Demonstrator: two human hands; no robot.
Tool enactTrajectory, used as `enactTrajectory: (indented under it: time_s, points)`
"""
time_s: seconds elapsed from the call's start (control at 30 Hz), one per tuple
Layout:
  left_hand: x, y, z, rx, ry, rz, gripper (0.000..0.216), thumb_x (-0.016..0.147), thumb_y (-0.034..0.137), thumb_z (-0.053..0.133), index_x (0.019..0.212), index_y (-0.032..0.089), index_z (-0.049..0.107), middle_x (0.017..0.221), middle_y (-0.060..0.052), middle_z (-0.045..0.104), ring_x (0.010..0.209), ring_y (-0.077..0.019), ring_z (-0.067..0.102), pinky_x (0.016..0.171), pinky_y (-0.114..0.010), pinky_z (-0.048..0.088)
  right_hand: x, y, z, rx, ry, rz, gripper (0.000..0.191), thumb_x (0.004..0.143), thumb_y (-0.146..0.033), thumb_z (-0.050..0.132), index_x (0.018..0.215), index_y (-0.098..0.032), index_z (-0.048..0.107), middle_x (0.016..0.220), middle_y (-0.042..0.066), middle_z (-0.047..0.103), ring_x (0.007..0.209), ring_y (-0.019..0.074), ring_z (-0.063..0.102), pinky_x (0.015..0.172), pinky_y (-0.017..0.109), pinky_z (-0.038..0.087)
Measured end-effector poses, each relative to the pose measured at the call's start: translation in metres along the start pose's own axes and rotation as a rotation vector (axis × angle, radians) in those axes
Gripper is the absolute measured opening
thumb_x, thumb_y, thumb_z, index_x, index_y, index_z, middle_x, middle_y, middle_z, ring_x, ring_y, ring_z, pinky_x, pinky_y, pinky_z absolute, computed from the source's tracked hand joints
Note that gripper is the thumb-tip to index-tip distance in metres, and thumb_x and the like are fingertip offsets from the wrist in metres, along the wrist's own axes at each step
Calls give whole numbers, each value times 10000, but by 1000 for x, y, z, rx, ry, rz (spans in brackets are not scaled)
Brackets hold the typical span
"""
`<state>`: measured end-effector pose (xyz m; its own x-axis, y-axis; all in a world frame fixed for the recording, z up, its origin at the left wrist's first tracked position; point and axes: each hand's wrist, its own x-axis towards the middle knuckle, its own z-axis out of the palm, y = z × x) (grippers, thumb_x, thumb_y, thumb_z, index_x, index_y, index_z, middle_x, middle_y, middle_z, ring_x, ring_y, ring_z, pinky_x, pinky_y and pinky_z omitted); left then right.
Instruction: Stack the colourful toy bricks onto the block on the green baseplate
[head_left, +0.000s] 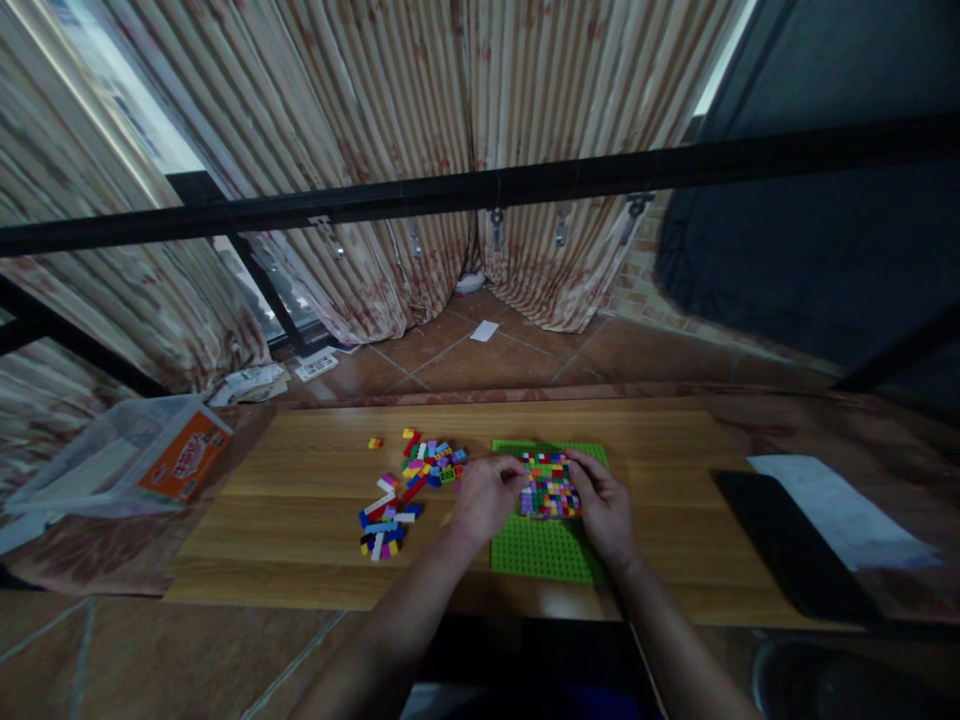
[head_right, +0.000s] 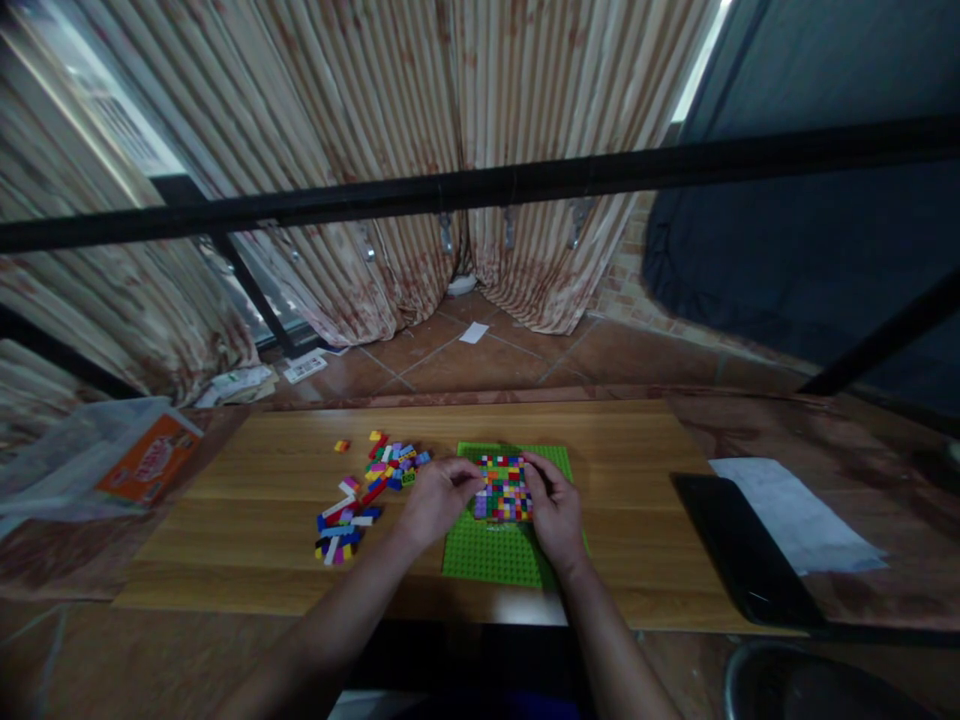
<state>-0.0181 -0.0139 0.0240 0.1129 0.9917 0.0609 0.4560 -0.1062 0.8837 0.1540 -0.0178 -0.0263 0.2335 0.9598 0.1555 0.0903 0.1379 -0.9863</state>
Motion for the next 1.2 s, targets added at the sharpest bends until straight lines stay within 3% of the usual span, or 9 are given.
enactTrajectory:
  time_s: [0.53,1.2]
  points:
    - [10,-11,9,-386,58,-208,43,602,121,648,625,153,631,543,43,581,503,-80,507,535,-207,425,0,1,0,-6,-9,-19,329,807,-450,572,1007,-218,691,978,55,704,888,213,635,813,374,502]
    - [-5,-12,18,-315,169,-160,41,658,121,652,650,160,663,610,20,644,576,-103,574,577,-220,468,-2,-1,-5,-130,-16,32,416,771,-498,574,1031,-194,690,1039,74,697,961,248,629,852,384,489]
